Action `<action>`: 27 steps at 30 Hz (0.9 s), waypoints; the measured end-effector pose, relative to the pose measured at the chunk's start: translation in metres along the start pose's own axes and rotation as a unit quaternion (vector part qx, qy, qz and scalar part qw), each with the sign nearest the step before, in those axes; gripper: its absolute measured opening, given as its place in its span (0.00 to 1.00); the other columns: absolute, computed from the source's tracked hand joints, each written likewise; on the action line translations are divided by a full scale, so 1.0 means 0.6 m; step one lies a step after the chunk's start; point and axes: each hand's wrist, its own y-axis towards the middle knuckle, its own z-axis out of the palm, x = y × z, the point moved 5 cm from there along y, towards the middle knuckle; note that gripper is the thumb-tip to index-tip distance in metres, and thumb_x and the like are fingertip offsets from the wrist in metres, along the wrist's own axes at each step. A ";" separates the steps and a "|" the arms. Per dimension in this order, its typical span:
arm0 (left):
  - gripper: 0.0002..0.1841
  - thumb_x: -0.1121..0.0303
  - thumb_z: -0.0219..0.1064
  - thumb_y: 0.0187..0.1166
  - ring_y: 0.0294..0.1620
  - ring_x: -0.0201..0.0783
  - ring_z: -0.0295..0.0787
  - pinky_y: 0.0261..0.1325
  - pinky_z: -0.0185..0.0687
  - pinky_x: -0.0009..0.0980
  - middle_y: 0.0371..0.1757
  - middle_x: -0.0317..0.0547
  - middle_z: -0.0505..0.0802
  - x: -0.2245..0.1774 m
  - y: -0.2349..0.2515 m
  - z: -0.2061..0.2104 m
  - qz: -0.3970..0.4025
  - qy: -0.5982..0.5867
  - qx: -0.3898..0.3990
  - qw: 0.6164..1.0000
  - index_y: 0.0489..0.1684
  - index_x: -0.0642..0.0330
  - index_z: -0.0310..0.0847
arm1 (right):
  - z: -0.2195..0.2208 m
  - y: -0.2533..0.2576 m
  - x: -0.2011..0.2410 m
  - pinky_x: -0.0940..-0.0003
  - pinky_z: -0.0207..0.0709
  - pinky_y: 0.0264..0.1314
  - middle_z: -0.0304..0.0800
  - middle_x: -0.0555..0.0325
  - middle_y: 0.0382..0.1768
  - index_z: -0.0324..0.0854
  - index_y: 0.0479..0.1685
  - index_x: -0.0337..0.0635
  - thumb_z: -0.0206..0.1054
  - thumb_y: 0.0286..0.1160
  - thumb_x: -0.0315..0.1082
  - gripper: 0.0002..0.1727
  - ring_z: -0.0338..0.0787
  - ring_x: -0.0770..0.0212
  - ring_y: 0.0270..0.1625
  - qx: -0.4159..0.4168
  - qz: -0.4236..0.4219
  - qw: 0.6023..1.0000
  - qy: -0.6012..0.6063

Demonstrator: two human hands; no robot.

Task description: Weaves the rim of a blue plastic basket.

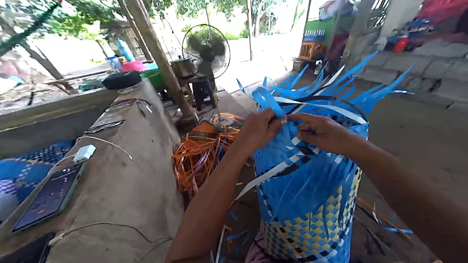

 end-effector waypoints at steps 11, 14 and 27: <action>0.10 0.70 0.62 0.87 0.26 0.34 0.87 0.37 0.85 0.32 0.32 0.46 0.92 -0.025 0.052 -0.019 0.031 0.072 0.041 0.996 0.50 0.67 0.87 | -0.002 -0.006 -0.011 0.78 0.73 0.33 0.84 0.63 0.24 0.65 0.87 0.42 0.62 0.81 0.22 0.32 0.77 0.75 0.26 0.022 -0.031 0.997 0.069; 0.11 0.69 0.62 0.87 0.28 0.38 0.87 0.39 0.85 0.37 0.33 0.48 0.92 -0.035 0.068 -0.022 0.060 0.112 0.033 0.991 0.51 0.67 0.87 | 0.001 -0.007 -0.014 0.80 0.74 0.31 0.86 0.62 0.25 0.60 0.90 0.41 0.62 0.81 0.22 0.35 0.78 0.76 0.25 0.026 -0.043 0.995 0.090; 0.10 0.70 0.62 0.87 0.24 0.32 0.85 0.34 0.83 0.29 0.31 0.45 0.92 -0.047 0.069 -0.034 0.015 0.069 0.073 0.995 0.50 0.68 0.86 | -0.001 -0.006 -0.018 0.79 0.76 0.36 0.88 0.62 0.27 0.55 0.93 0.47 0.62 0.79 0.20 0.40 0.82 0.75 0.28 0.032 0.011 0.991 0.127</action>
